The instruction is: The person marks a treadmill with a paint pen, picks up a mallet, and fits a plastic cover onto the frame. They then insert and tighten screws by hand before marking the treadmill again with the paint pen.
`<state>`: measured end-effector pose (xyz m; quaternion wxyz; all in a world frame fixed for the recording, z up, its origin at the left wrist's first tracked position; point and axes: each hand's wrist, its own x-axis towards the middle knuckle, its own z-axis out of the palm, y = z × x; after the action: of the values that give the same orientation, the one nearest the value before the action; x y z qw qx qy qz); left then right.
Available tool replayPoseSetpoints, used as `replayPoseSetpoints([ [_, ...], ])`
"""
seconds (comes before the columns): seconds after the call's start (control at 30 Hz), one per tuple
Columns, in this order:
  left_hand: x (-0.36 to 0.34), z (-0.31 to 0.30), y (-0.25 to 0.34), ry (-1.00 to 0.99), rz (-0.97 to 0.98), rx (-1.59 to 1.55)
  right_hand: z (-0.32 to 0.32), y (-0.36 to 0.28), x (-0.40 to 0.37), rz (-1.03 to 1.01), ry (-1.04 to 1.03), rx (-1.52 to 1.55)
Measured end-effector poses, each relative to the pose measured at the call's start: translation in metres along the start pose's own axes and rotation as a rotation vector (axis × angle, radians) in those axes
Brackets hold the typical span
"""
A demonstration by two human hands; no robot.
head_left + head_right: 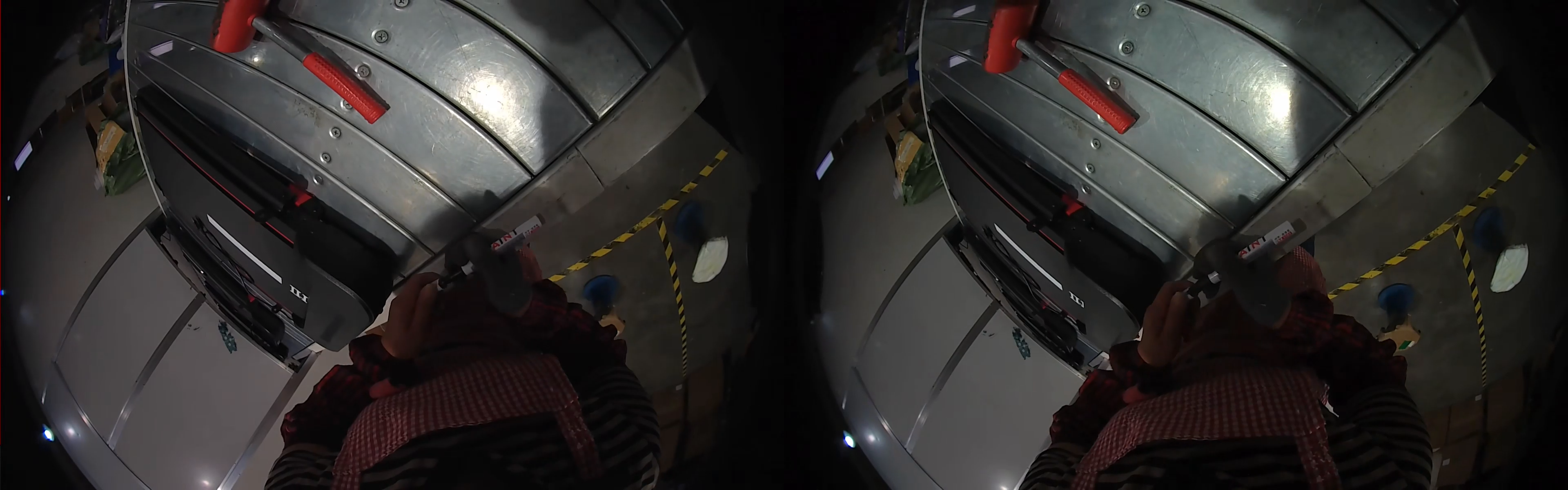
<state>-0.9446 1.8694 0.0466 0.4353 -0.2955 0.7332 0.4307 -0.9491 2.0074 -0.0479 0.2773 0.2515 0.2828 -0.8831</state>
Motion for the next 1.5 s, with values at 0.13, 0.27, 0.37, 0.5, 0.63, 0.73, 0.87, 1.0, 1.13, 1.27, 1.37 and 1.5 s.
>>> replayPoseSetpoints([
  [0.13, -0.001, 0.003, -0.001, 0.021, -0.011, -0.03, -0.004, -0.019, 0.002, 0.068, -0.058, -0.061],
  [0.27, -0.005, 0.003, -0.001, 0.016, 0.015, -0.082, 0.004, -0.024, 0.001, 0.059, -0.072, -0.135],
  [0.37, -0.011, 0.0, -0.001, -0.008, 0.01, -0.089, 0.006, -0.014, -0.004, -0.045, -0.089, -0.276],
  [0.5, -0.022, -0.001, -0.013, -0.009, 0.119, -0.118, 0.015, -0.015, -0.016, 0.009, -0.103, -0.207],
  [0.63, -0.034, -0.001, -0.035, 0.027, 0.346, -0.144, 0.031, -0.006, -0.029, -0.14, -0.163, -0.374],
  [0.73, -0.055, -0.004, -0.052, 0.004, 0.367, -0.207, 0.046, 0.0, -0.047, -0.062, -0.196, -0.397],
  [0.87, -0.098, -0.009, -0.089, 0.037, 0.248, -0.354, 0.069, 0.032, -0.08, -0.412, -0.378, -0.846],
  [1.0, -0.133, -0.009, -0.161, 0.146, 0.537, -0.327, 0.088, 0.086, -0.123, -0.174, -0.401, -0.656],
  [1.13, -0.184, -0.001, -0.253, 0.231, 0.655, -0.454, 0.096, 0.163, -0.177, -0.078, -0.551, -0.612],
  [1.27, -0.24, 0.009, -0.338, 0.336, 0.764, -0.608, 0.108, 0.23, -0.244, -0.33, -0.82, -1.082],
  [1.37, -0.266, 0.014, -0.373, 0.315, 0.688, -0.643, 0.133, 0.249, -0.296, -0.874, -0.892, -1.498],
  [1.5, -0.282, 0.027, -0.403, 0.338, 0.782, -0.68, 0.13, 0.284, -0.306, -1.31, -1.026, -1.332],
])
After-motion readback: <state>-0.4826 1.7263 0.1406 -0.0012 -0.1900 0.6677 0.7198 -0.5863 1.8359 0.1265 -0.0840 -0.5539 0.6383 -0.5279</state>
